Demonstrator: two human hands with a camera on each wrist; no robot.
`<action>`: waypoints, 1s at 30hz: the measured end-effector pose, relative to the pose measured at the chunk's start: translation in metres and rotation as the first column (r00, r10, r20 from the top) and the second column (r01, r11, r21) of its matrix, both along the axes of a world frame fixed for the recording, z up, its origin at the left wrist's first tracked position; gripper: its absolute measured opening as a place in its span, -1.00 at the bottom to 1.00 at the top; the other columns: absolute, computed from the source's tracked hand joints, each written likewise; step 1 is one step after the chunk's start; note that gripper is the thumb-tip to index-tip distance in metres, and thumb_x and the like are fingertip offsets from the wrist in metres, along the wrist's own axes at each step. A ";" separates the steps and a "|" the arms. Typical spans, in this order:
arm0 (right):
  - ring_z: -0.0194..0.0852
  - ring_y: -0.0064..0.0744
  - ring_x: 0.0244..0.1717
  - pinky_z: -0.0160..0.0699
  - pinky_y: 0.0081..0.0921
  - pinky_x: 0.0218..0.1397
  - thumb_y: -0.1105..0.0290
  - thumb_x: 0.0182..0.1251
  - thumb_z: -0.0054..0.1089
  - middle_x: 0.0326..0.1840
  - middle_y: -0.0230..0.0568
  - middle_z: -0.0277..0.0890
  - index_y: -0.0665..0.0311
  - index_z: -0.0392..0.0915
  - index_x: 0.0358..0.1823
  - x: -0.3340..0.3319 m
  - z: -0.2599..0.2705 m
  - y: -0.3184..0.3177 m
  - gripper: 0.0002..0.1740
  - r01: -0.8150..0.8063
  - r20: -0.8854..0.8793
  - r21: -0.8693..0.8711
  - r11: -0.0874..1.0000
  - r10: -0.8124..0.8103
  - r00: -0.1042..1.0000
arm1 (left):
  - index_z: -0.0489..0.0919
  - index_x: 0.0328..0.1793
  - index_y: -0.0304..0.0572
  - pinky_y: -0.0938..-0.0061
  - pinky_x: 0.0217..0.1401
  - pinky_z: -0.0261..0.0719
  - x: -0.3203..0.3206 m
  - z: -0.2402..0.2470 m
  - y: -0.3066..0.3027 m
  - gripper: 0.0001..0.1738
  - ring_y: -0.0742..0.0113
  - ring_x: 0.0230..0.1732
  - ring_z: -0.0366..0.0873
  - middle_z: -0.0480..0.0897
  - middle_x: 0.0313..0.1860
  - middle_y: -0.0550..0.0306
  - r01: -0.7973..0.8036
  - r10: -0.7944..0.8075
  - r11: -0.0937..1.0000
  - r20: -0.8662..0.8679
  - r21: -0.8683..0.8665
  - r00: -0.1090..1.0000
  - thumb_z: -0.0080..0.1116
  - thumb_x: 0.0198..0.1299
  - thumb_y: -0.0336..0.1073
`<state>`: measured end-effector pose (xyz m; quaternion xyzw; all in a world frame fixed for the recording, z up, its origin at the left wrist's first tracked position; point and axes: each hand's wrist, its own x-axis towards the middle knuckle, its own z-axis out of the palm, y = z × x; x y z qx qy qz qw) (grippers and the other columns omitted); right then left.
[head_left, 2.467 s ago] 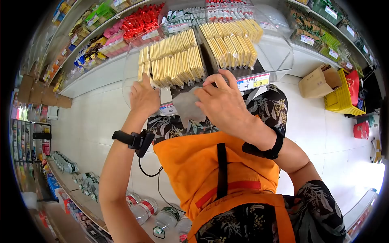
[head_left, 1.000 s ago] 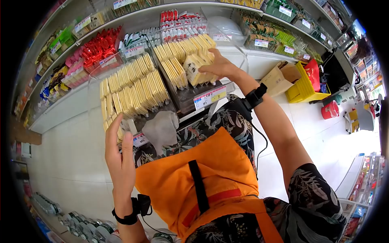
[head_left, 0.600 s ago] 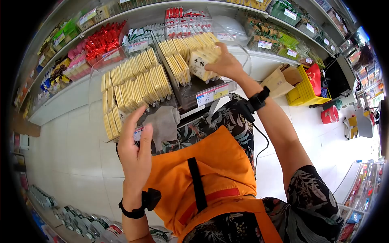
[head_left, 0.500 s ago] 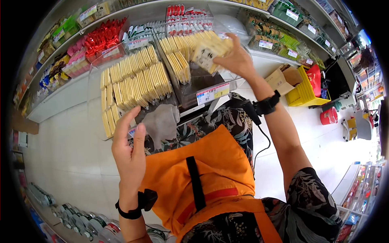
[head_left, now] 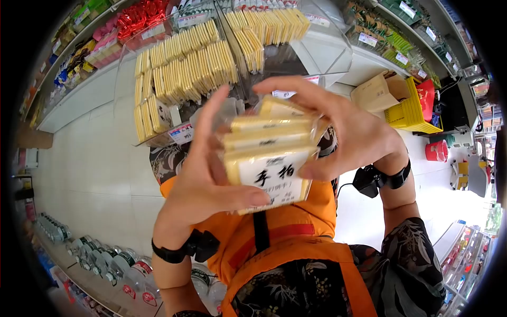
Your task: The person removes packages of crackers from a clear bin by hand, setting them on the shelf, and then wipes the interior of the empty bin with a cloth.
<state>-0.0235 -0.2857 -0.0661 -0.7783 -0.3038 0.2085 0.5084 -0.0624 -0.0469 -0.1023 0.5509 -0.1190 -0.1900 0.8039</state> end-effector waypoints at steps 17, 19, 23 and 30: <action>0.14 -0.14 0.50 0.35 -0.11 0.42 -0.20 0.10 0.44 0.53 -0.13 0.07 0.09 -0.28 0.62 -0.031 -0.068 0.046 0.28 0.528 -0.563 0.635 0.564 -0.130 0.816 | 0.09 0.49 -0.16 0.48 0.16 0.53 -0.022 -0.027 -0.030 -0.31 0.44 0.18 0.48 0.44 0.23 0.10 -0.389 0.298 0.876 -0.313 -0.285 0.902 0.19 0.38 -0.21; 0.16 -0.21 0.49 0.34 -0.18 0.42 -0.17 0.17 0.40 0.50 -0.20 0.13 0.11 -0.16 0.60 -0.030 -0.066 0.042 0.17 0.573 -0.583 0.626 0.529 -0.170 0.795 | 0.20 0.42 -0.18 0.54 0.12 0.53 -0.026 -0.031 -0.034 -0.40 0.49 0.12 0.49 0.49 0.17 0.13 -0.384 0.332 0.896 -0.238 -0.222 0.913 0.20 0.38 -0.22; 0.31 -0.35 0.37 0.36 -0.37 0.38 -0.05 0.26 0.38 0.35 -0.16 0.32 0.29 0.03 0.49 -0.032 -0.065 0.042 -0.02 0.665 -0.606 0.589 0.459 -0.293 0.739 | 0.39 0.30 -0.29 0.57 0.11 0.51 -0.030 -0.019 -0.034 -0.50 0.50 0.04 0.53 0.57 0.07 0.15 -0.427 0.425 0.899 -0.042 -0.094 0.904 0.29 0.31 -0.32; 0.50 -0.51 0.08 0.50 -0.50 0.18 0.15 0.33 0.35 0.11 -0.17 0.50 0.43 0.27 0.30 -0.028 -0.077 0.036 -0.30 0.707 -0.511 0.548 0.446 -0.491 0.706 | 0.41 0.32 -0.32 0.44 0.17 0.55 -0.026 -0.023 -0.018 -0.55 0.36 0.09 0.58 0.61 0.08 0.08 -0.384 0.380 0.921 -0.068 -0.070 0.923 0.20 0.35 -0.37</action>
